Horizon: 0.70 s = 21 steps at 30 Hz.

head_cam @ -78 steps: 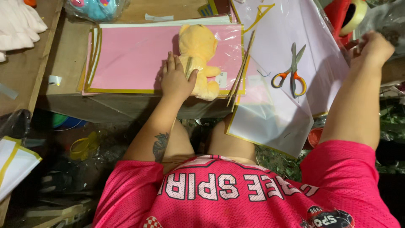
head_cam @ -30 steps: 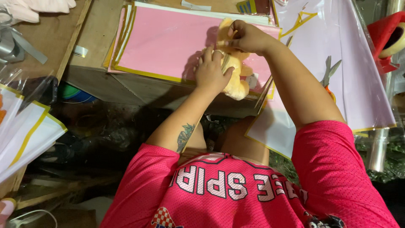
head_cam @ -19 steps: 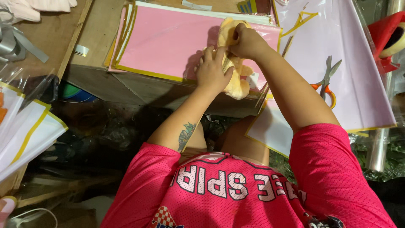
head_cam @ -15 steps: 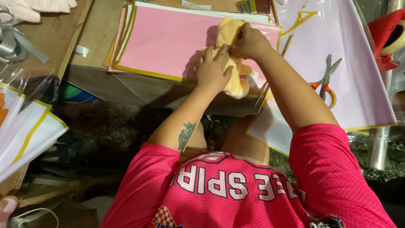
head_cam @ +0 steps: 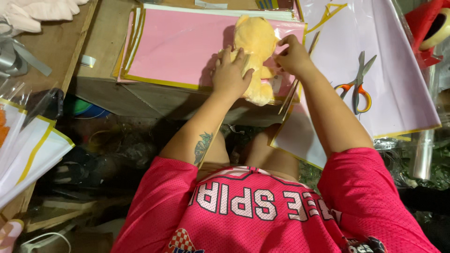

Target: The person trims a ribbon with scissors and then attaches wooden sticks to the back of a small teddy bear by hand.

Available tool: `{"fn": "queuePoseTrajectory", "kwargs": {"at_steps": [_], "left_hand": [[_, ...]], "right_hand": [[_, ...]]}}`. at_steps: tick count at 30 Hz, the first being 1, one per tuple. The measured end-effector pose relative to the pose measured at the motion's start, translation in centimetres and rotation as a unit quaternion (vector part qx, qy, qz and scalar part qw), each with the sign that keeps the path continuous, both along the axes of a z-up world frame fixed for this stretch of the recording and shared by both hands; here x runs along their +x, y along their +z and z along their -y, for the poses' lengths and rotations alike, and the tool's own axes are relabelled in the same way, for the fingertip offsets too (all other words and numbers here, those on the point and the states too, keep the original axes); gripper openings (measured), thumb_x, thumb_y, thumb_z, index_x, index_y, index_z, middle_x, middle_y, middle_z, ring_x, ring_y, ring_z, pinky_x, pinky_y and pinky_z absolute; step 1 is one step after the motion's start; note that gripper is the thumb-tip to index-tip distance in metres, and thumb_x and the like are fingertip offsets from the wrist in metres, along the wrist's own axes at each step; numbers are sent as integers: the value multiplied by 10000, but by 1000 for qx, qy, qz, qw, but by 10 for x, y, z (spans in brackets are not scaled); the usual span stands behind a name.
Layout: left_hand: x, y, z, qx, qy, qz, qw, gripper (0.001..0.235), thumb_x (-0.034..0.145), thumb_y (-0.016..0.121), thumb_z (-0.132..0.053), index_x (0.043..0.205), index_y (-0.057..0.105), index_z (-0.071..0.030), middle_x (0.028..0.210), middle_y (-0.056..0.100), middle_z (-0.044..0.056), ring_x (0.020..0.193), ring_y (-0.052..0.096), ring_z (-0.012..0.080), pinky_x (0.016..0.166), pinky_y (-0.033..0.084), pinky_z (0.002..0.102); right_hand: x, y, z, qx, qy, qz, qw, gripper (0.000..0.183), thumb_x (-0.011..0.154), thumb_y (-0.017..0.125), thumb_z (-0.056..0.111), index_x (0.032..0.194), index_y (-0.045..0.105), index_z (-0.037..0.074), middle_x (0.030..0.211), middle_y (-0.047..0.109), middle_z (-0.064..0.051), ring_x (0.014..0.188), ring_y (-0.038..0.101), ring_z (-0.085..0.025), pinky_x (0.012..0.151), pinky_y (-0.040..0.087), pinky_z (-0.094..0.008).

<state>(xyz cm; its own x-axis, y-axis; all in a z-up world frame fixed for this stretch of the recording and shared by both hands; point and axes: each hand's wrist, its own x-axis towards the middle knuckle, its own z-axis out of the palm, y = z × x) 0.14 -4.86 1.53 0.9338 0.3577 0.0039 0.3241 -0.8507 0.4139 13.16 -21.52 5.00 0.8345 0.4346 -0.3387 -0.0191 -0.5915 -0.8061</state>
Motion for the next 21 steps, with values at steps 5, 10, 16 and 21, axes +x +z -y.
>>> {"fn": "queuePoseTrajectory", "kwargs": {"at_steps": [5, 10, 16, 21], "left_hand": [[-1, 15, 5, 93, -55, 6, 994, 832, 1037, 595, -479, 1657, 122, -189, 1736, 133, -17, 1582, 90, 372, 1173, 44, 781], [11, 35, 13, 116, -126, -63, 983, 692, 1011, 489, -250, 1645, 212, -234, 1723, 139, -70, 1589, 38, 345, 1169, -44, 788], [16, 50, 19, 125, -124, -143, 974, 722, 944, 432, -196, 1639, 243, -240, 1733, 119, -23, 1592, 65, 357, 1215, -10, 720], [20, 27, 16, 116, -107, -133, 978, 694, 958, 404, -179, 1631, 273, -285, 1735, 120, -14, 1577, 105, 415, 1229, 34, 689]], "right_hand": [[60, -15, 86, 122, -107, 162, 973, 243, 1045, 681, 131, 1223, 516, 141, 849, 662, -67, 669, 694, -145, 513, 551, -264], [184, -53, 243, 180, -217, 476, 833, 272, 907, 712, -96, 1099, 640, 83, 924, 666, -108, 742, 671, -198, 599, 566, -300], [294, -146, 387, -118, -469, 425, 765, 273, 771, 896, 418, 947, 773, 249, 892, 772, 3, 786, 742, -200, 710, 601, -337], [240, -76, 350, -169, -437, 264, 844, 488, 1028, 775, 514, 1260, 682, 95, 1327, 512, -182, 1258, 444, -421, 1038, 421, -542]]}}
